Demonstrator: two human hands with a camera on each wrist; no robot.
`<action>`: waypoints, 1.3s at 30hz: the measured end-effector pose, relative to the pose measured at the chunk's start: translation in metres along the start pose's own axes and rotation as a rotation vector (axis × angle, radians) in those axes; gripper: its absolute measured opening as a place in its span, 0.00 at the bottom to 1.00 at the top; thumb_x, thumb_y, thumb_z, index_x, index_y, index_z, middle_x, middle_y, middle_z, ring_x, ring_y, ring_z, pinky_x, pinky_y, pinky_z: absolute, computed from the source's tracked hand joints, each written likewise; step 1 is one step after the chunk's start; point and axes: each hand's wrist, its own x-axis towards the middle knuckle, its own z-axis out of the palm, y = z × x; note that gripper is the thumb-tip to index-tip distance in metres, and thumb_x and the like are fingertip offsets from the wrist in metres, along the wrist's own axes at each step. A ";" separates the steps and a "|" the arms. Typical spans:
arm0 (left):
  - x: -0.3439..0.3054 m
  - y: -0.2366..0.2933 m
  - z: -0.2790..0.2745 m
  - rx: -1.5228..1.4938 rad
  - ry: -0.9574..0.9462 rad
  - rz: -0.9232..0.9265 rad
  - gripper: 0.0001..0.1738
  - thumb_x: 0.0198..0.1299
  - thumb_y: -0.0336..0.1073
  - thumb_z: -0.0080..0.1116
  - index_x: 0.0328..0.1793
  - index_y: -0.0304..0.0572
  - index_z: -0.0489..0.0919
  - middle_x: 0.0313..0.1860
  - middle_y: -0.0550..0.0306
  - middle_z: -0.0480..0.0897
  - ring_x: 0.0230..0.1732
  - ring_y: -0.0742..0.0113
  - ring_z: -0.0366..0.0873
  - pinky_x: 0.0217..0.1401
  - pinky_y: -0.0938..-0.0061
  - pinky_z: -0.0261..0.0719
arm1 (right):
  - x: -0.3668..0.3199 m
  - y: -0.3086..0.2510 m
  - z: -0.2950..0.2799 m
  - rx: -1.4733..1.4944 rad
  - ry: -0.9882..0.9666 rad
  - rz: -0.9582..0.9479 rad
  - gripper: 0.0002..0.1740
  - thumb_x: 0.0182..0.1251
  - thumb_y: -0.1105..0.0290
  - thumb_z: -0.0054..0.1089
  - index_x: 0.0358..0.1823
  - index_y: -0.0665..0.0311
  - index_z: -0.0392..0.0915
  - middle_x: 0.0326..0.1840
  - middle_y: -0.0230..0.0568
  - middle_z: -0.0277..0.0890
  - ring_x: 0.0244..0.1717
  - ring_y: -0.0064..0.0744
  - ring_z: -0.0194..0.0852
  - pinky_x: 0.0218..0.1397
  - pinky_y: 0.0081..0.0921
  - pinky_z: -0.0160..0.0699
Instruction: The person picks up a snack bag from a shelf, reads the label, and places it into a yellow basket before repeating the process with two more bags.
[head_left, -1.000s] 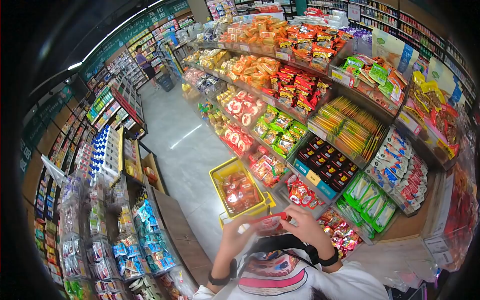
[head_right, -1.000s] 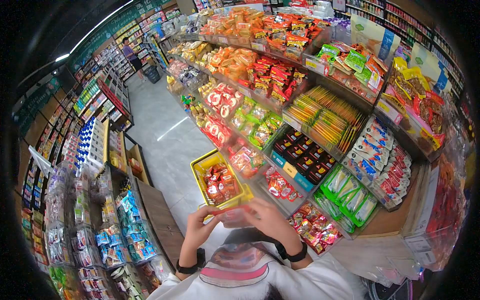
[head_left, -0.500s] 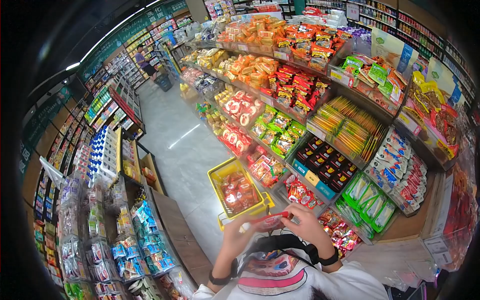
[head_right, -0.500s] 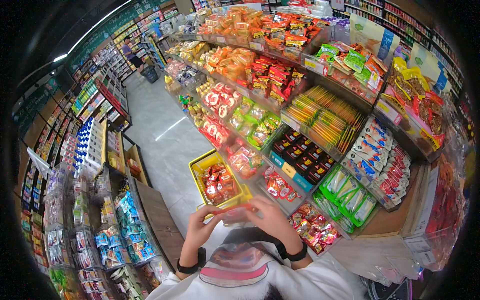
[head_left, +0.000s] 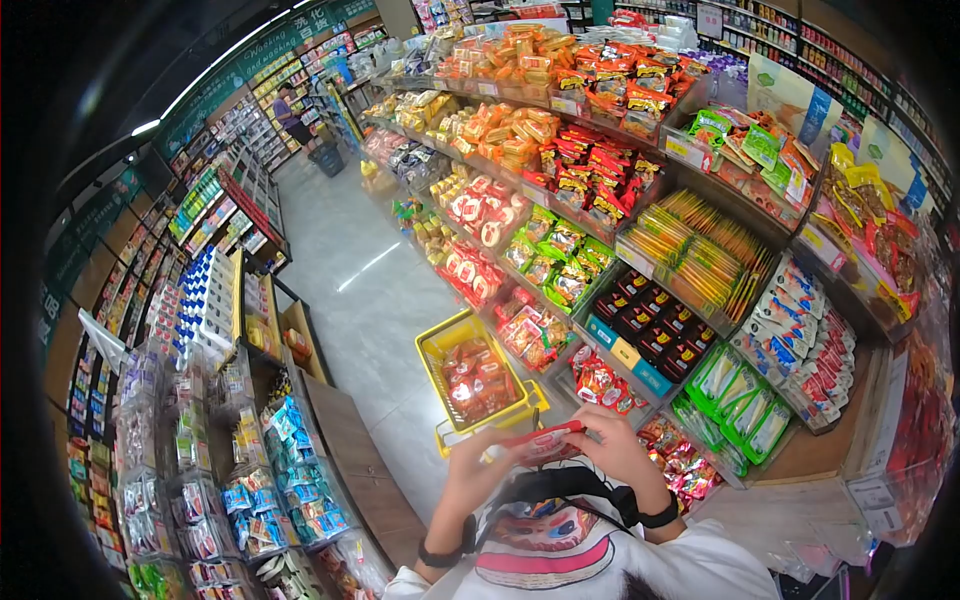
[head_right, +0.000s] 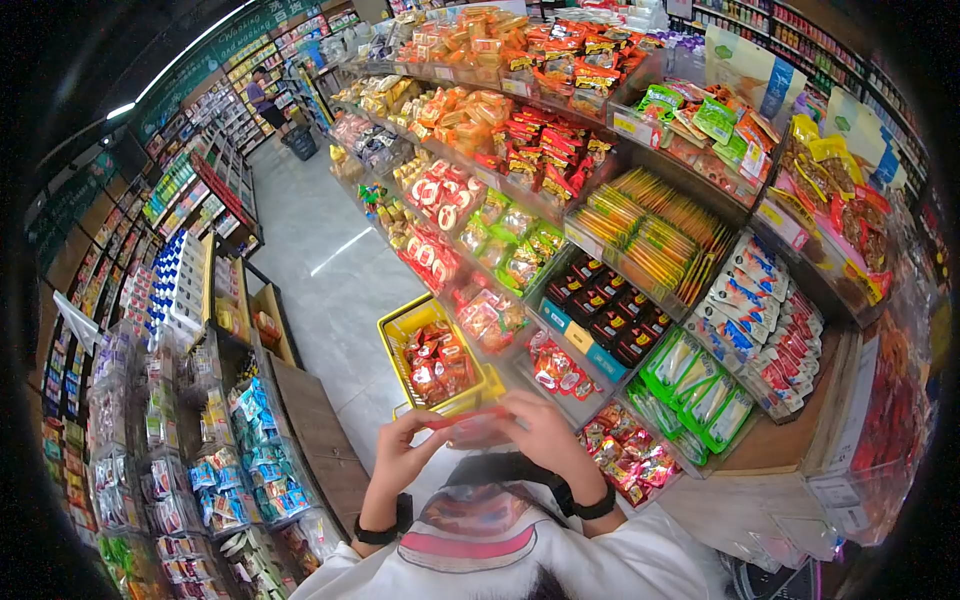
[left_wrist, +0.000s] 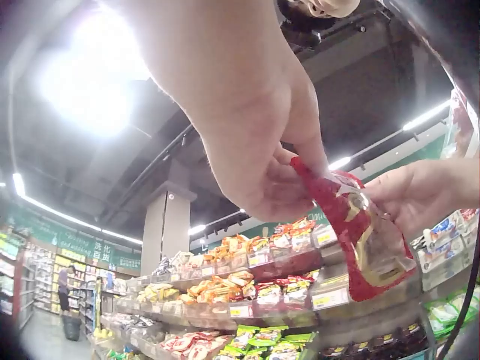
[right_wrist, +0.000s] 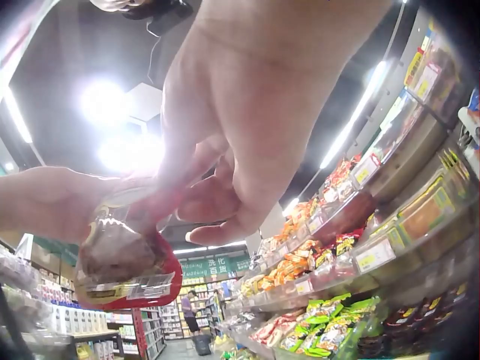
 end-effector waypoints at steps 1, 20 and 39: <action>0.000 -0.003 0.001 -0.007 0.002 0.010 0.11 0.53 0.26 0.64 0.43 0.32 0.78 0.35 0.58 0.82 0.40 0.74 0.79 0.44 0.79 0.77 | -0.001 0.002 0.001 0.004 0.018 -0.007 0.06 0.55 0.76 0.63 0.32 0.70 0.75 0.30 0.40 0.72 0.32 0.35 0.73 0.37 0.26 0.71; 0.011 -0.008 -0.017 -0.160 0.027 -0.275 0.12 0.57 0.30 0.61 0.46 0.34 0.76 0.37 0.60 0.80 0.38 0.77 0.77 0.42 0.79 0.79 | 0.029 0.023 0.024 0.161 -0.282 0.341 0.17 0.63 0.72 0.59 0.52 0.67 0.72 0.47 0.32 0.74 0.46 0.19 0.70 0.50 0.20 0.72; 0.111 -0.124 -0.136 -0.136 0.325 -0.165 0.16 0.50 0.41 0.68 0.33 0.34 0.77 0.21 0.53 0.81 0.22 0.68 0.80 0.26 0.75 0.75 | 0.200 0.033 0.131 -0.111 -0.334 0.421 0.15 0.60 0.71 0.62 0.47 0.68 0.75 0.37 0.30 0.77 0.36 0.14 0.70 0.39 0.17 0.71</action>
